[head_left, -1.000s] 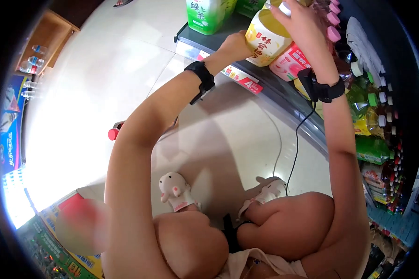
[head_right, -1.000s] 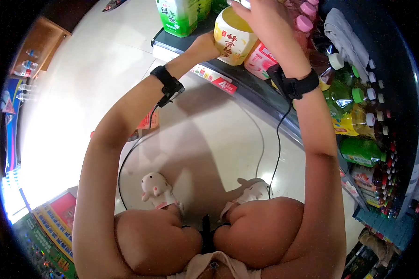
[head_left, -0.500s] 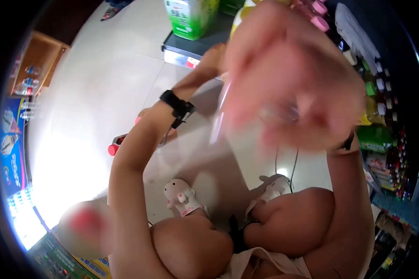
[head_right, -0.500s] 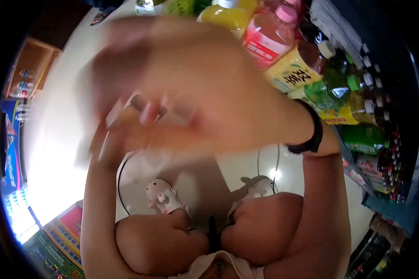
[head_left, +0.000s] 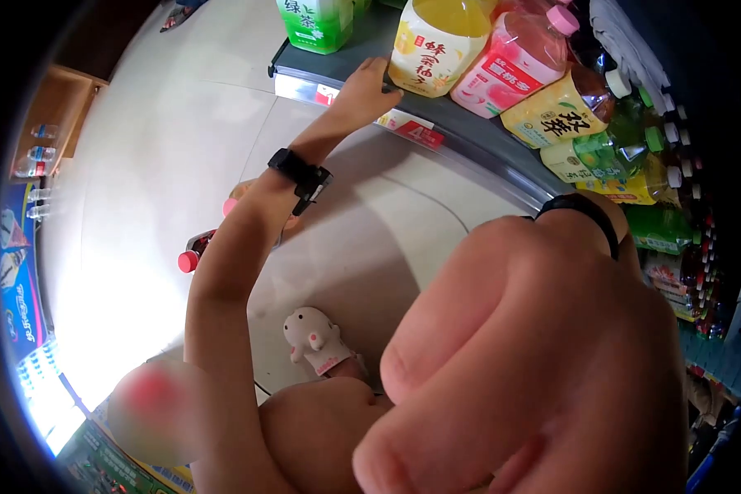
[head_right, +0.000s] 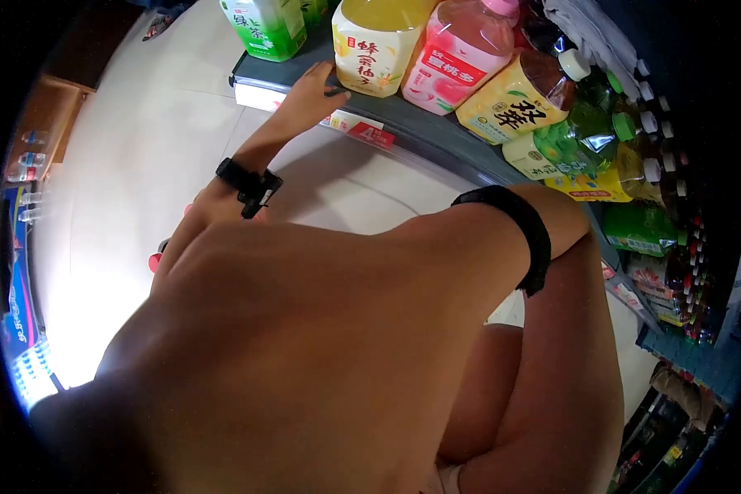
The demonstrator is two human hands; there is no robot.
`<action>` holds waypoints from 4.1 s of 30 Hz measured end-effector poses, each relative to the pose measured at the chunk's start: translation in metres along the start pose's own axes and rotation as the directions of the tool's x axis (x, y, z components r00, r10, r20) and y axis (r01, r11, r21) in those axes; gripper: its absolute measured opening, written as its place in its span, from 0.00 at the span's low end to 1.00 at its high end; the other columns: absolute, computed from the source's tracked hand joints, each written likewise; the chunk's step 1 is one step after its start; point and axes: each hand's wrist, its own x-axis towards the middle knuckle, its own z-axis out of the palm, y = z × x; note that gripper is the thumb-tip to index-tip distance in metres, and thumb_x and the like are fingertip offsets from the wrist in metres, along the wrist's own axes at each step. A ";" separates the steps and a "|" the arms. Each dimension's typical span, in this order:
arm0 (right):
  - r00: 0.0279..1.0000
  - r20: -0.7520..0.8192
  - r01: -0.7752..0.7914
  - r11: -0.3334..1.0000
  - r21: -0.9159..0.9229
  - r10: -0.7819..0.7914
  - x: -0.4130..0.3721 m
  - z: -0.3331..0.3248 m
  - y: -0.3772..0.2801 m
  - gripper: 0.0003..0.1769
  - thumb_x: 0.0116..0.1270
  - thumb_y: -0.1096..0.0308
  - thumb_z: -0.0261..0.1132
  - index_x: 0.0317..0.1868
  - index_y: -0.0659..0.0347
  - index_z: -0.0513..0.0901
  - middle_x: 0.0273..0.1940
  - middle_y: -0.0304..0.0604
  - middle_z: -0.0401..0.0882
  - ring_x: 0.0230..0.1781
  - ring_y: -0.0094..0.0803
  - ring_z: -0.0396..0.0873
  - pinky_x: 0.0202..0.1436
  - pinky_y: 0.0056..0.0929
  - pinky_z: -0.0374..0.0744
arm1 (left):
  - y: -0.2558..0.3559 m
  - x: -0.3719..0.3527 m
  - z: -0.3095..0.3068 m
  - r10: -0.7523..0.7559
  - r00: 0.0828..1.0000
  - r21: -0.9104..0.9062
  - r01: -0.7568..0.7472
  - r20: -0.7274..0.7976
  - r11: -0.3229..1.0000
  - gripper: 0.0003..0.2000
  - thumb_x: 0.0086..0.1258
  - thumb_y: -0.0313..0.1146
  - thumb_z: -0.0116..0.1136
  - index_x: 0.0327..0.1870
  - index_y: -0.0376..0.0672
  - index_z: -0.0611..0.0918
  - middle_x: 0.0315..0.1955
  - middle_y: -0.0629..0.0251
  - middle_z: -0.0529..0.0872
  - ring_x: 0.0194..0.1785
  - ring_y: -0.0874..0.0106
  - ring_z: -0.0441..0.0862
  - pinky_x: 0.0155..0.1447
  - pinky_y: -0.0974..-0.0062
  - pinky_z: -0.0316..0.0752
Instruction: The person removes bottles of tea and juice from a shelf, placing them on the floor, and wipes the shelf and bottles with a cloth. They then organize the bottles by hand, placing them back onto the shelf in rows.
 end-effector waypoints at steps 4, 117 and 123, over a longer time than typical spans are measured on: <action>1.000 0.016 0.014 1.000 0.025 -0.014 -0.004 0.002 -0.005 0.08 0.55 0.69 0.64 0.34 0.60 0.76 0.31 0.41 0.75 0.29 0.34 0.75 0.33 0.28 0.73 | -0.001 -0.001 -0.001 0.047 0.999 -0.028 -0.046 0.010 0.999 0.25 0.54 0.33 0.59 0.52 0.30 0.70 0.45 0.45 0.74 0.51 0.50 0.72 0.56 0.63 0.69; 0.490 -0.566 -0.736 -0.033 -0.676 0.663 -0.117 -0.171 0.095 0.18 0.64 0.58 0.58 0.41 0.66 0.80 0.30 0.51 0.80 0.29 0.36 0.79 0.35 0.27 0.73 | 0.063 -0.134 -0.083 -0.100 0.952 0.479 -0.054 0.290 0.876 0.04 0.52 0.32 0.51 0.19 0.50 0.77 0.13 0.71 0.78 0.19 0.67 0.78 0.24 0.72 0.72; 0.353 -0.592 -0.729 -0.183 -0.659 0.724 -0.104 -0.168 0.081 0.20 0.62 0.55 0.59 0.44 0.65 0.80 0.38 0.52 0.81 0.37 0.44 0.80 0.40 0.31 0.76 | 0.060 -0.126 -0.085 -0.219 0.904 0.504 0.003 0.368 0.864 0.03 0.52 0.32 0.50 0.21 0.48 0.77 0.15 0.70 0.79 0.23 0.66 0.79 0.29 0.69 0.73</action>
